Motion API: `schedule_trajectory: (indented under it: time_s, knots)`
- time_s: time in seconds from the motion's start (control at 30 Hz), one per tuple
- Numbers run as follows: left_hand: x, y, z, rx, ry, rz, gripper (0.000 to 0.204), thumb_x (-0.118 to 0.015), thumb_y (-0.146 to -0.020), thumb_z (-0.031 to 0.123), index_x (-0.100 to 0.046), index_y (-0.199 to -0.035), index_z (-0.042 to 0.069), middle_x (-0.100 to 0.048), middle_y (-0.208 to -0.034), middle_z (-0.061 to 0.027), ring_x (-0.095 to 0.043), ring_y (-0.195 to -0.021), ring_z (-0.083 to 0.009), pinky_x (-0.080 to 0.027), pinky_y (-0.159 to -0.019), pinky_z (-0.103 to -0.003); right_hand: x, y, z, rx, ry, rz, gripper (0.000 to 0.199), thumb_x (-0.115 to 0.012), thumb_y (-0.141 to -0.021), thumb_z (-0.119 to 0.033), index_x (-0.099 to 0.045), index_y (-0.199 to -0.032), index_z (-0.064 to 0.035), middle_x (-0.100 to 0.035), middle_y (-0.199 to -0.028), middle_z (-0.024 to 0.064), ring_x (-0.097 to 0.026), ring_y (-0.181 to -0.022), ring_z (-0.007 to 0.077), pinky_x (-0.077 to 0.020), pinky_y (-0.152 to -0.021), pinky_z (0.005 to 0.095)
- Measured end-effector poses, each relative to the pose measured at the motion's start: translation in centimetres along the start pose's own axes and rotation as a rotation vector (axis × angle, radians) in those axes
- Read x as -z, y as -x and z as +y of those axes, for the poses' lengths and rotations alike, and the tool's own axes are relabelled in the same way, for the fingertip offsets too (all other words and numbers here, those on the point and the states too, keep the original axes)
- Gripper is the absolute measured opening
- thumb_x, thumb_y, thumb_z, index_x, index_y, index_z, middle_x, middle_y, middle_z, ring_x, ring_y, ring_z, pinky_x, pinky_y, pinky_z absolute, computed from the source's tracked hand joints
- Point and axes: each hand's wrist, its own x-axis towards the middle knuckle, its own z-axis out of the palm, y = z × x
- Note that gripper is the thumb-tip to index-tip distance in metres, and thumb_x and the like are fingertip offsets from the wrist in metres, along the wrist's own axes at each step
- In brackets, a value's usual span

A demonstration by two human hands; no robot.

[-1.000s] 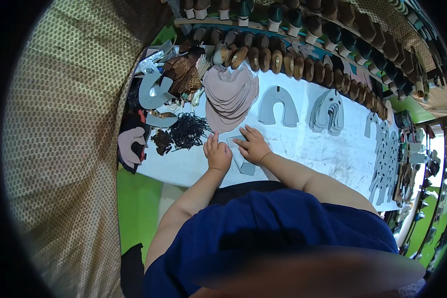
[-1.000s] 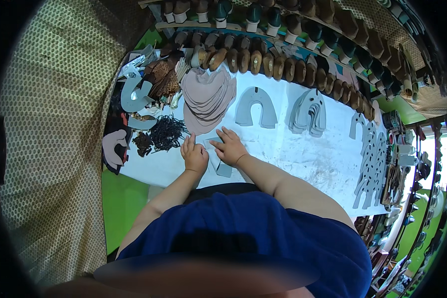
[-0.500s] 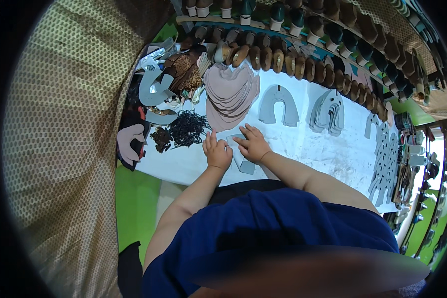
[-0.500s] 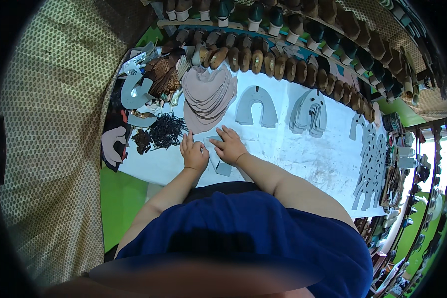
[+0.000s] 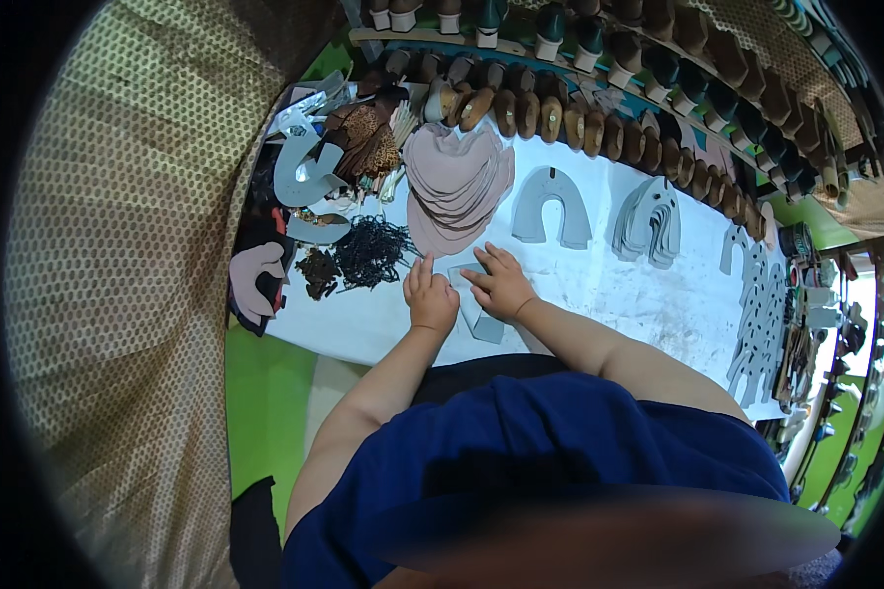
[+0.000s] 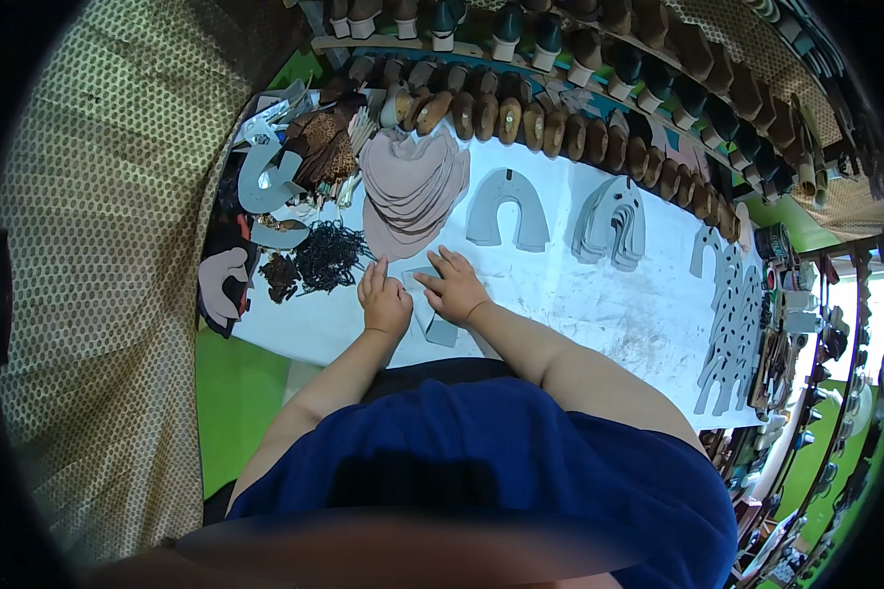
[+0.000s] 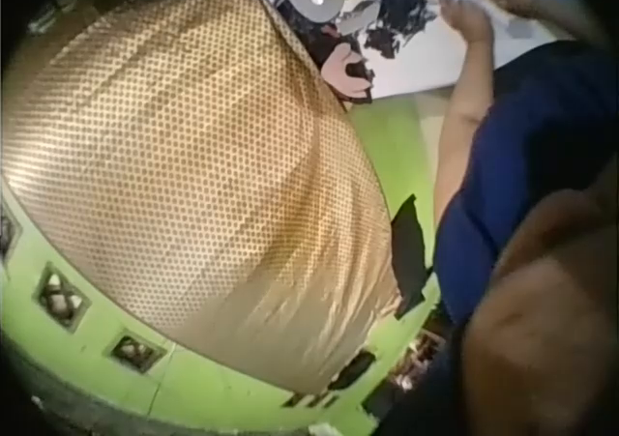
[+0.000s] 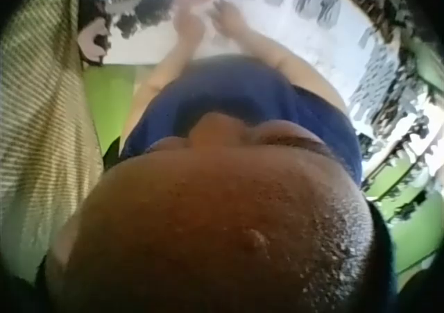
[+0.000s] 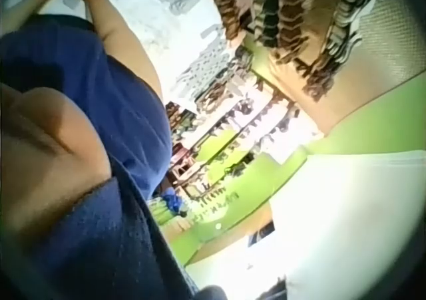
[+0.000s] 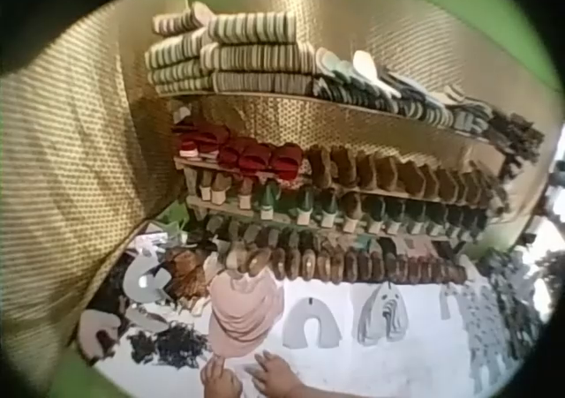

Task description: The recorder is arranging and inspecting shoe uppers and components on a workbench in a workshop.

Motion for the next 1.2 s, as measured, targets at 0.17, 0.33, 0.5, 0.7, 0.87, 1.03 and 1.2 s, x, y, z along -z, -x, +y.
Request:
schedule_trajectory:
  time_s: [0.17, 0.33, 0.5, 0.7, 0.87, 1.03, 1.2]
  knots:
    - [-0.1, 0.0, -0.2, -0.001, -0.026, 0.019, 0.010, -0.061, -0.078, 0.014, -0.061, -0.081, 0.005, -0.047, -0.146, -0.0185, -0.038, -0.137, -0.0410, -0.027, -0.111, -0.053, 0.1, -0.1, -0.1, 0.011, 0.000, 0.008, 0.039, -0.066, -0.085, -0.025, -0.069, -0.124, -0.0236, -0.049, -0.144, 0.0165, -0.038, -0.139, 0.0384, -0.0309, -0.114, 0.0522]
    - [0.3, -0.1, 0.2, 0.031, 0.009, 0.028, 0.010, -0.062, -0.076, 0.014, -0.061, -0.079, 0.004, -0.046, -0.147, -0.0190, -0.037, -0.138, -0.0413, -0.028, -0.111, -0.053, 0.1, 0.0, -0.1, -0.001, 0.009, -0.010, 0.039, -0.065, -0.086, -0.025, -0.068, -0.125, -0.0241, -0.049, -0.144, 0.0164, -0.038, -0.139, 0.0382, -0.0303, -0.115, 0.0522]
    - [0.5, 0.0, 0.3, 0.042, 0.014, 0.023, 0.011, -0.062, -0.075, 0.013, -0.061, -0.079, 0.003, -0.046, -0.147, -0.0198, -0.036, -0.138, -0.0418, -0.027, -0.111, -0.054, 0.1, -0.1, -0.2, -0.009, 0.019, -0.029, 0.040, -0.065, -0.086, -0.025, -0.068, -0.125, -0.0244, -0.049, -0.145, 0.0165, -0.037, -0.140, 0.0379, -0.0295, -0.115, 0.0522]
    - [0.7, 0.0, 0.3, 0.041, 0.020, 0.021, 0.011, -0.061, -0.074, 0.012, -0.060, -0.079, 0.003, -0.046, -0.147, -0.0205, -0.035, -0.139, -0.0426, -0.025, -0.112, -0.055, 0.0, -0.1, -0.1, -0.007, 0.021, -0.038, 0.040, -0.065, -0.086, -0.027, -0.068, -0.126, -0.0242, -0.048, -0.146, 0.0167, -0.036, -0.140, 0.0380, -0.0286, -0.116, 0.0524]
    - [0.9, 0.1, 0.2, 0.052, 0.008, -0.019, 0.015, -0.062, -0.073, 0.015, -0.062, -0.081, 0.002, -0.044, -0.148, -0.0215, -0.035, -0.139, -0.0429, -0.024, -0.113, -0.055, 0.1, -0.1, 0.0, 0.008, 0.030, -0.057, 0.046, -0.062, -0.089, -0.027, -0.061, -0.134, -0.0206, -0.045, -0.148, 0.0177, -0.036, -0.140, 0.0388, -0.0279, -0.116, 0.0524]
    - [0.9, 0.1, 0.0, 0.064, 0.083, 0.062, 0.014, -0.061, -0.076, 0.017, -0.063, -0.083, 0.005, -0.036, -0.152, -0.0259, -0.030, -0.141, -0.0456, -0.019, -0.115, -0.057, 0.0, 0.1, 0.3, -0.047, -0.134, 0.037, 0.054, -0.053, -0.093, -0.020, -0.044, -0.145, -0.0074, -0.043, -0.148, 0.0197, -0.039, -0.138, 0.0380, -0.0270, -0.117, 0.0501]
    - [1.1, 0.1, 0.2, 0.071, 0.055, 0.024, 0.013, -0.063, -0.079, 0.020, -0.064, -0.081, 0.008, -0.034, -0.154, -0.0261, -0.029, -0.142, -0.0464, -0.018, -0.116, -0.056, -0.3, 0.0, 0.4, -0.046, -0.104, 0.028, 0.052, -0.053, -0.092, -0.019, -0.047, -0.142, -0.0053, -0.046, -0.146, 0.0193, -0.039, -0.138, 0.0371, -0.0269, -0.117, 0.0489]
